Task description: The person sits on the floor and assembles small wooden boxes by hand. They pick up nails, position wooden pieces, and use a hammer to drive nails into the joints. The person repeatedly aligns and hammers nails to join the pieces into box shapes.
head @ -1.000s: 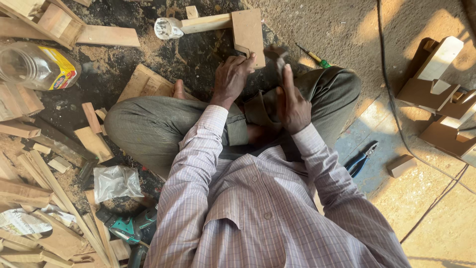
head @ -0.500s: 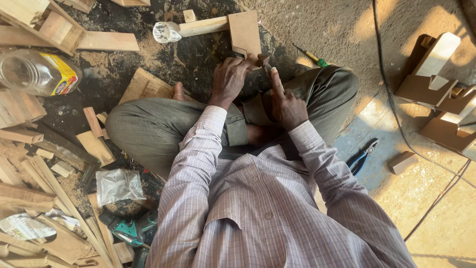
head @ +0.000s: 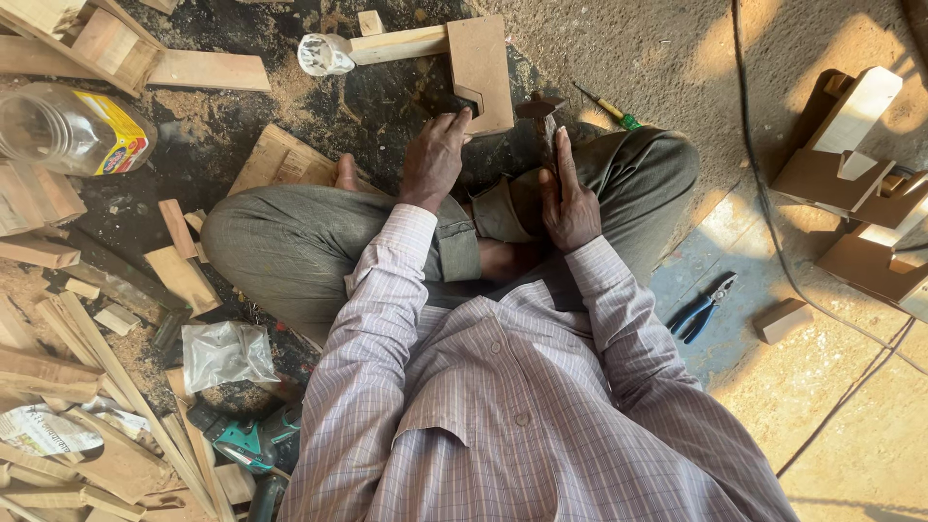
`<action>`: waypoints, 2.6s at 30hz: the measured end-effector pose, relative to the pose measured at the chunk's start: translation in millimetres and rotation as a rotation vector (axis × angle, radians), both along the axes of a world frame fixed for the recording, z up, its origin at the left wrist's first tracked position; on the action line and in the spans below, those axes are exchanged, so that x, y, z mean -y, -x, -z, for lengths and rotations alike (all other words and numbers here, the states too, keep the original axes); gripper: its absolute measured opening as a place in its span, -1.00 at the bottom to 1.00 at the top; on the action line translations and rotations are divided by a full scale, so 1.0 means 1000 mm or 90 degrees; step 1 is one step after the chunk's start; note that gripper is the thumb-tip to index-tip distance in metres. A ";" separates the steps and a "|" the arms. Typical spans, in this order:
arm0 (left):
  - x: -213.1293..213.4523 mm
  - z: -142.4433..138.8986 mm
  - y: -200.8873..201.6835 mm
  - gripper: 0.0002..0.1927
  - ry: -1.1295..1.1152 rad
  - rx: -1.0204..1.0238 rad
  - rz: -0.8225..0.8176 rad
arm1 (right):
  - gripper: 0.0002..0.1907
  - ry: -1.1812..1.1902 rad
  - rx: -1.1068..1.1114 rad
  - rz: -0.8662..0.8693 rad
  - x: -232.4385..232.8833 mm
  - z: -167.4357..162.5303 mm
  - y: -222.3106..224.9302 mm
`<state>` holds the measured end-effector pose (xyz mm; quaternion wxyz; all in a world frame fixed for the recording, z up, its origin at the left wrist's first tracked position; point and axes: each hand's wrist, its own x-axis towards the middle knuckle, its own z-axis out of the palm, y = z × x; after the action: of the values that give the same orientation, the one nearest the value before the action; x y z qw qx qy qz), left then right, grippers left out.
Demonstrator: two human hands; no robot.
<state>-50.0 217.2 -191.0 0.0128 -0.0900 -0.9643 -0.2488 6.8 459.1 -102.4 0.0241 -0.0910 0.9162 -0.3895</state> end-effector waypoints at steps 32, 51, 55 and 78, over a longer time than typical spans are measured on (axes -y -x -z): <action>-0.013 0.009 -0.001 -0.51 0.154 -0.039 0.040 | -0.35 0.001 -0.012 -0.004 0.000 0.002 0.004; 0.261 -0.093 -0.261 -0.94 0.007 0.004 -0.738 | -0.06 0.200 0.054 -0.026 -0.016 0.027 0.006; 0.256 -0.034 -0.301 -0.86 0.001 0.193 -0.782 | -0.10 0.211 0.071 -0.038 -0.013 0.023 0.007; 0.285 0.013 -0.282 -0.74 0.185 0.279 -0.504 | -0.18 0.130 0.075 0.053 -0.012 0.023 0.002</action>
<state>232.1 -67.5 -204.3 -0.1102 0.3381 -0.9292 -0.1005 4.6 471.3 -125.3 0.0519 -0.0316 0.8717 -0.4862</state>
